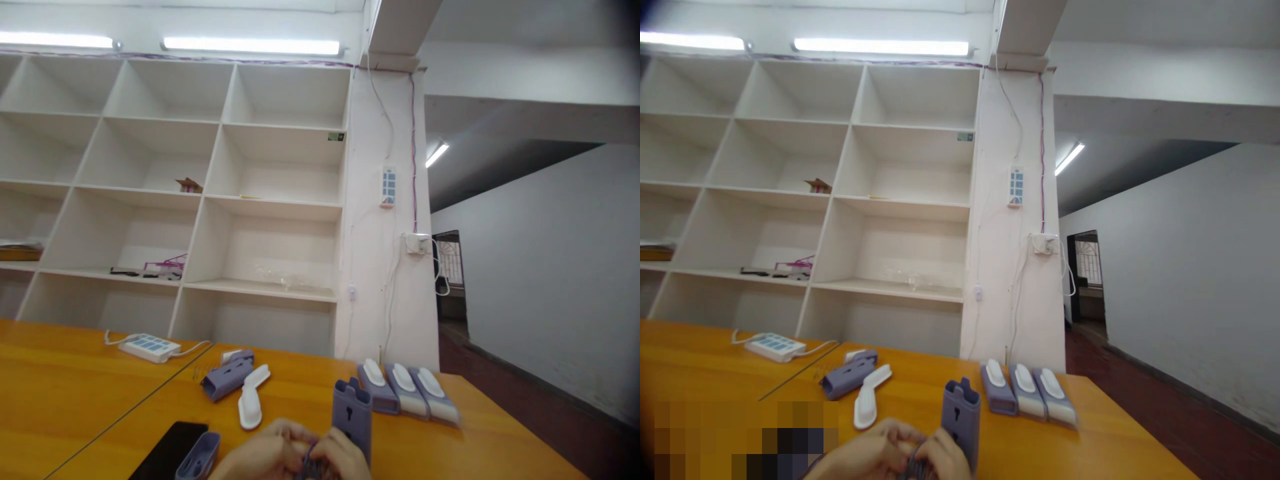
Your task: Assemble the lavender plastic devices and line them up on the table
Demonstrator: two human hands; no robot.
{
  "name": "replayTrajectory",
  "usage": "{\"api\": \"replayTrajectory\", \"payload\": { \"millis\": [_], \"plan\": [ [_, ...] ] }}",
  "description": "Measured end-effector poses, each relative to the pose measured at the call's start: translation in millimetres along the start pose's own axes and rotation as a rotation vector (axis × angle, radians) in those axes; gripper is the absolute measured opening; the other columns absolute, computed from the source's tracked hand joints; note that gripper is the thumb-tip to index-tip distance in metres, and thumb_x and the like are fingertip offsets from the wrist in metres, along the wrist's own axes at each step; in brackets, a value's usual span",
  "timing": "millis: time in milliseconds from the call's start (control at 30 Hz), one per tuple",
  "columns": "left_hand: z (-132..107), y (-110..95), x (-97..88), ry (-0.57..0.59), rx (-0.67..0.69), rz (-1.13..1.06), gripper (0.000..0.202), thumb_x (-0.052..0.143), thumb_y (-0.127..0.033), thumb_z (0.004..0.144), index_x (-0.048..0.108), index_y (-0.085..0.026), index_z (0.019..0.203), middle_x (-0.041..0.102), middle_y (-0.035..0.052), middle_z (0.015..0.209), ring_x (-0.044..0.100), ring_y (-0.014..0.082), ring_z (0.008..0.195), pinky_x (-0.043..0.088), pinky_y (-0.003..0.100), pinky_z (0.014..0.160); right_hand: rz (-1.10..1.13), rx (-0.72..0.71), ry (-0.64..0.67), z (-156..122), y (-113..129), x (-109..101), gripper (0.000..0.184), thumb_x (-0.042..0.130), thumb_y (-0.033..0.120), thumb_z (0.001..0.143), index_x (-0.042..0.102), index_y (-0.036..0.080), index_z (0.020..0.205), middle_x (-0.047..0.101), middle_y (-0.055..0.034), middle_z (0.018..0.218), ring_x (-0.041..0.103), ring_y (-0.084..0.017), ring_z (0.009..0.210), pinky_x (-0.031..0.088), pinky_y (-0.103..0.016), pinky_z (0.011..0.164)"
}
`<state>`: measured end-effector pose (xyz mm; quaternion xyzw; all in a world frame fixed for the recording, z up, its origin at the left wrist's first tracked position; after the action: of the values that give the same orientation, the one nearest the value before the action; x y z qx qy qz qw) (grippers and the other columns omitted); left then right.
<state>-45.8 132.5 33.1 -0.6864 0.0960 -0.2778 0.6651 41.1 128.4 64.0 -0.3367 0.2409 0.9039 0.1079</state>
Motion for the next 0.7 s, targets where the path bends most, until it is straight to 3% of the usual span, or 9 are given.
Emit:
{"api": "replayTrajectory", "payload": {
  "millis": [33,133,233,333,500,700],
  "plan": [
    [-5,-2,8.6,0.036,-0.01,-0.011,0.031,0.066,-0.009,0.053,0.071,-0.012,0.084,0.07,0.0072,0.078,0.065,0.0203,0.076,0.044,0.027,0.069,0.0,-0.037,0.023,0,4,0,0.019,0.07,0.041,0.079,0.069,0.024,0.087,0.063,-0.0008,0.081,0.063,-0.017,0.071,0.045,-0.022,0.063],
    [-17,-8,23.6,0.09,0.01,-0.071,0.03,0.07,-0.012,0.06,0.073,-0.01,0.089,0.071,0.0116,0.09,0.067,0.0219,0.086,0.046,0.03,0.08,0.041,-0.021,0.011,-3,18,-12,0.015,0.067,0.031,0.077,0.067,0.022,0.088,0.061,-0.0015,0.082,0.061,-0.018,0.076,0.045,-0.023,0.066],
    [-21,-9,25.9,0.075,0.061,-0.109,0.041,0.073,-0.016,0.067,0.072,-0.011,0.107,0.071,0.0137,0.103,0.067,0.0211,0.089,0.046,0.031,0.084,0.119,0.084,-0.031,-8,30,-25,0.015,0.064,0.019,0.079,0.065,0.023,0.094,0.061,-0.0022,0.092,0.06,-0.019,0.089,0.045,-0.025,0.08],
    [-25,-12,28.0,0.038,0.134,-0.096,0.041,0.075,-0.022,0.072,0.07,-0.013,0.112,0.071,0.0141,0.106,0.067,0.024,0.096,0.046,0.034,0.087,0.145,0.111,-0.043,-11,42,-30,0.02,0.063,0.015,0.081,0.064,0.023,0.099,0.06,-0.003,0.098,0.059,-0.02,0.097,0.044,-0.027,0.088],
    [-32,-19,45.5,0.06,0.195,-0.026,0.038,0.076,-0.032,0.076,0.072,-0.016,0.111,0.071,0.0125,0.106,0.065,0.0261,0.103,0.043,0.039,0.097,0.162,0.075,-0.049,-11,47,-32,0.018,0.059,0.017,0.085,0.063,0.022,0.102,0.058,-0.0034,0.097,0.059,-0.019,0.093,0.046,-0.027,0.084],
    [-28,-18,46.1,0.059,0.17,0.007,0.054,0.078,-0.023,0.068,0.067,-0.021,0.122,0.071,0.0089,0.105,0.066,0.0231,0.098,0.045,0.034,0.093,0.147,0.033,-0.101,-13,41,-37,0.018,0.06,0.027,0.089,0.063,0.023,0.107,0.061,-0.0059,0.101,0.06,-0.022,0.096,0.049,-0.03,0.085]
  ]
}}
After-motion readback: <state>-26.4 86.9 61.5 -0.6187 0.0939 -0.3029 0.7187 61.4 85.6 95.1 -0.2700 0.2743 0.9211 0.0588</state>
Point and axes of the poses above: each hand's wrist, its own z-axis towards the middle knuckle, its own x-axis out of the palm, y = z × x, the point moved 10 cm from there along z, towards the middle knuckle
